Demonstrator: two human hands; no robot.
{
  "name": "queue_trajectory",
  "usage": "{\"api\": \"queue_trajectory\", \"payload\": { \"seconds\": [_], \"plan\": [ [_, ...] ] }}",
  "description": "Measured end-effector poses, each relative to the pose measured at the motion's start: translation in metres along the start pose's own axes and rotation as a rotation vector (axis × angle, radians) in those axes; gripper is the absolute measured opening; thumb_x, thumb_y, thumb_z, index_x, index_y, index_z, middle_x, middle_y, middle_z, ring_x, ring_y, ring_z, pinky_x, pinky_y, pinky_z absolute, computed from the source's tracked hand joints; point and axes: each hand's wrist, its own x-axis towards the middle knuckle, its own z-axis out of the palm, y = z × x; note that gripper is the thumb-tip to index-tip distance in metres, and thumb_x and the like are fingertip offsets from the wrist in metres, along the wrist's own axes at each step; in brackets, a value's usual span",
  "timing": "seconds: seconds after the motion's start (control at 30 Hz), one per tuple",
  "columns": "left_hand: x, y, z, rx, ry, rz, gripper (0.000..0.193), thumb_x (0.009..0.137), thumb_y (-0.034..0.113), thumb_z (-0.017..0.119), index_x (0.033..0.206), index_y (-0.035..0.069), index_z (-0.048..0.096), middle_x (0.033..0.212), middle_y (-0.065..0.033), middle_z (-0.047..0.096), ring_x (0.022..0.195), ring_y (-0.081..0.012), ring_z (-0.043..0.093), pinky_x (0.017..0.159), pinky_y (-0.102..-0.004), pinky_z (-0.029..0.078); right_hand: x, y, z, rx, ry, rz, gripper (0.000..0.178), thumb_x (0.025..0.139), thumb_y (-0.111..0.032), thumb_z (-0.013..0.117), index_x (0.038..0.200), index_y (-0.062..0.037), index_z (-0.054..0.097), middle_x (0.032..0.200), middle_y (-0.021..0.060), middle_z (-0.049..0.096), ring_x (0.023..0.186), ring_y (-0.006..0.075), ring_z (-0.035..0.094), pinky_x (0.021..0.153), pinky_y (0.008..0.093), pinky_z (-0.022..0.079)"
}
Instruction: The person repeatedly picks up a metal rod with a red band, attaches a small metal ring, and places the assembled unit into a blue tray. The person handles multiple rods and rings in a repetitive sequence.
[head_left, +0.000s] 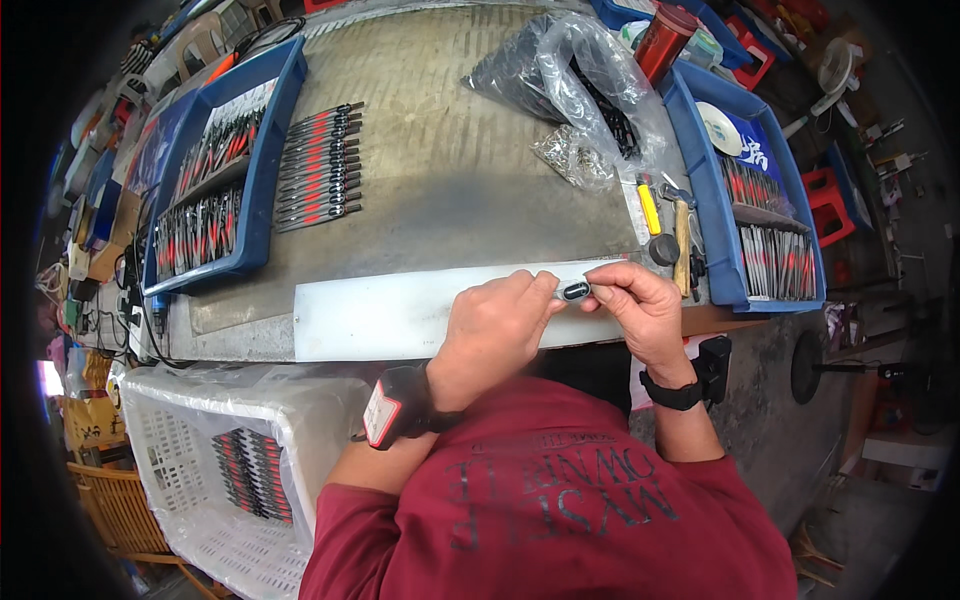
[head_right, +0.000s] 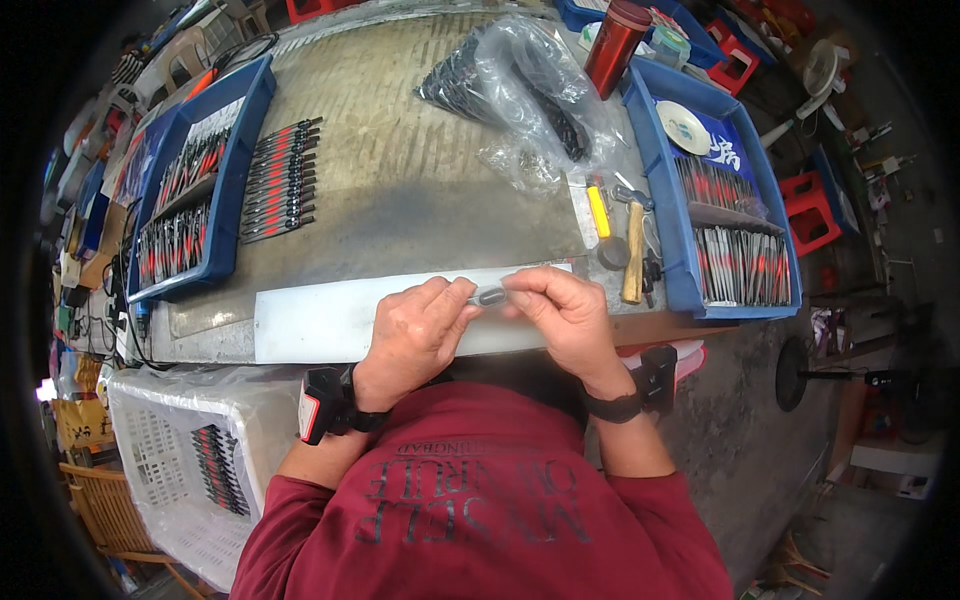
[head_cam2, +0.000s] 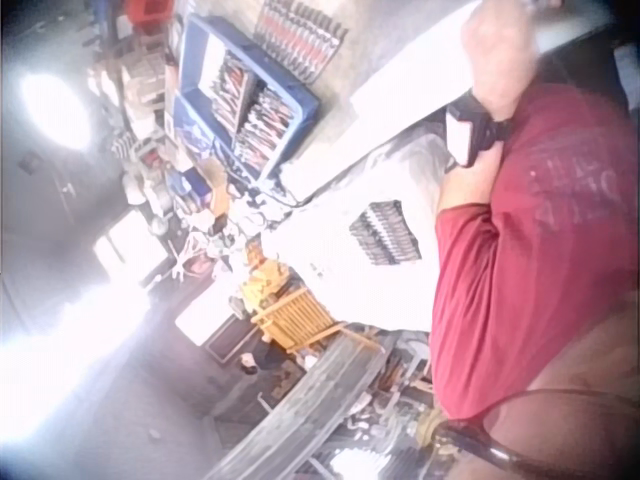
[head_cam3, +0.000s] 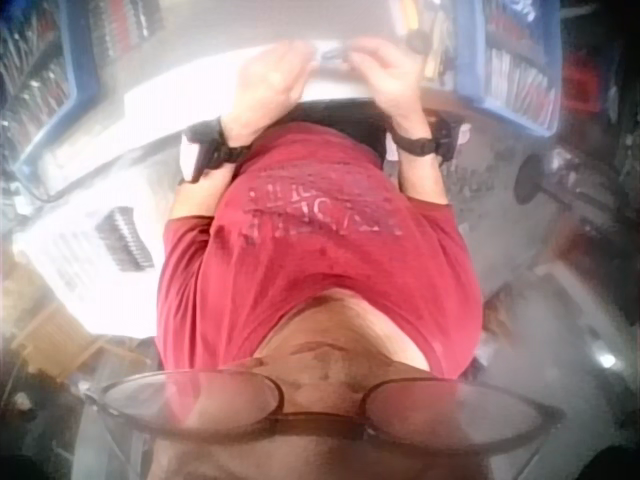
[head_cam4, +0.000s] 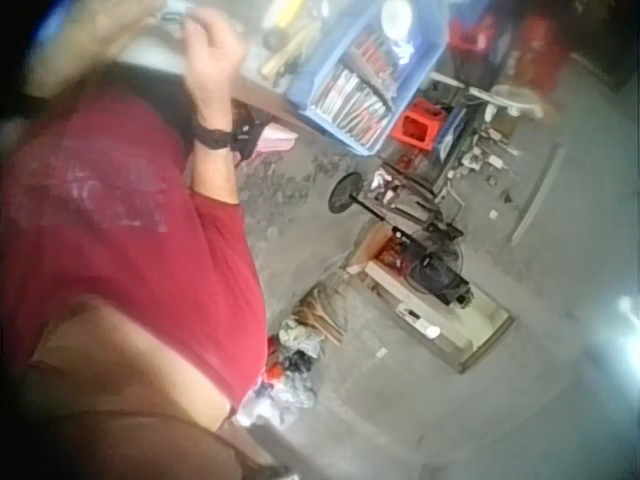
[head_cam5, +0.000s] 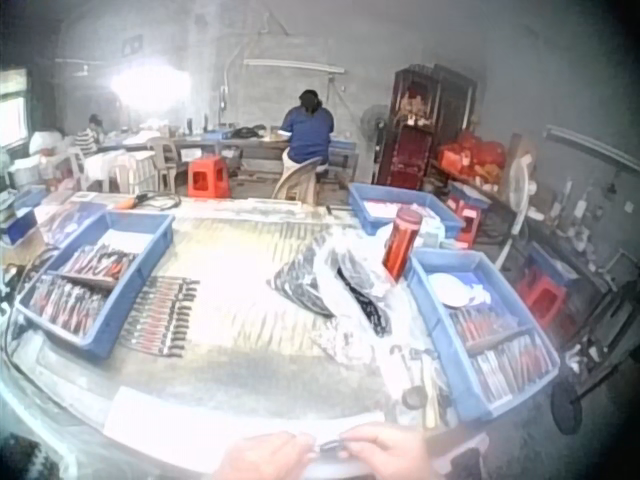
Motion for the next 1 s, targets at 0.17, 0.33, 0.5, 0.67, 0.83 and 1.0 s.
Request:
{"api": "queue_trajectory", "payload": {
  "seconds": [0.17, 0.33, 0.5, 0.67, 0.83, 1.0],
  "plan": [
    [0.000, 0.001, 0.001, 0.039, 0.024, 0.014, 0.018, 0.081, 0.015, 0.065, 0.090, 0.004, 0.054, 0.066, -0.0073, 0.049, 0.057, -0.0238, 0.056, 0.049, -0.0351, 0.044, -0.002, -0.007, 0.009, -0.167, 0.038, -0.095, 0.013, 0.089, 0.000, 0.060, 0.100, 0.0026, 0.065, 0.086, 0.0070, 0.066, 0.072, 0.0119, 0.065, 0.066, 0.0226, 0.051],
    [0.002, -0.001, -0.004, -0.004, 0.008, 0.014, 0.020, 0.077, 0.006, 0.069, 0.092, 0.004, 0.056, 0.066, -0.0087, 0.051, 0.056, -0.0268, 0.055, 0.048, -0.0366, 0.044, 0.010, -0.019, -0.003, -0.359, -0.109, -0.186, 0.015, 0.083, 0.000, 0.063, 0.098, 0.0025, 0.065, 0.085, 0.0117, 0.065, 0.071, 0.0190, 0.066, 0.065, 0.0270, 0.051],
    [0.004, -0.002, -0.009, 0.000, -0.013, 0.021, 0.019, 0.077, 0.007, 0.069, 0.092, 0.004, 0.056, 0.066, -0.0082, 0.050, 0.056, -0.0260, 0.055, 0.048, -0.0362, 0.044, 0.016, -0.025, -0.006, -0.548, -0.181, -0.330, 0.018, 0.077, -0.003, 0.068, 0.094, 0.0006, 0.065, 0.080, 0.0136, 0.063, 0.070, 0.0271, 0.062, 0.063, 0.0323, 0.049],
    [0.003, 0.002, -0.010, 0.036, -0.007, 0.048, 0.021, 0.075, 0.008, 0.069, 0.091, 0.003, 0.056, 0.065, -0.0078, 0.049, 0.055, -0.0251, 0.055, 0.046, -0.0355, 0.043, 0.016, -0.024, -0.002, -0.649, -0.157, -0.450, 0.017, 0.074, -0.005, 0.070, 0.090, -0.0013, 0.065, 0.075, 0.0122, 0.063, 0.067, 0.0283, 0.062, 0.061, 0.0348, 0.049],
    [0.002, 0.004, -0.010, 0.058, -0.004, 0.074, 0.022, 0.074, 0.007, 0.070, 0.091, 0.002, 0.057, 0.065, -0.0078, 0.049, 0.054, -0.0248, 0.054, 0.046, -0.0353, 0.042, 0.015, -0.024, -0.003, -0.674, -0.168, -0.477, 0.017, 0.073, -0.005, 0.071, 0.089, -0.0020, 0.066, 0.073, 0.0118, 0.063, 0.067, 0.0281, 0.063, 0.060, 0.0349, 0.049],
    [0.000, 0.006, -0.010, 0.072, -0.014, 0.081, 0.022, 0.074, 0.006, 0.069, 0.091, 0.002, 0.057, 0.064, -0.0078, 0.048, 0.054, -0.0247, 0.054, 0.046, -0.0352, 0.042, 0.021, -0.023, -0.008, -0.658, -0.255, -0.532, 0.018, 0.073, -0.003, 0.071, 0.090, 0.0004, 0.067, 0.073, 0.0113, 0.064, 0.066, 0.0264, 0.063, 0.059, 0.0335, 0.049]
  ]
}}
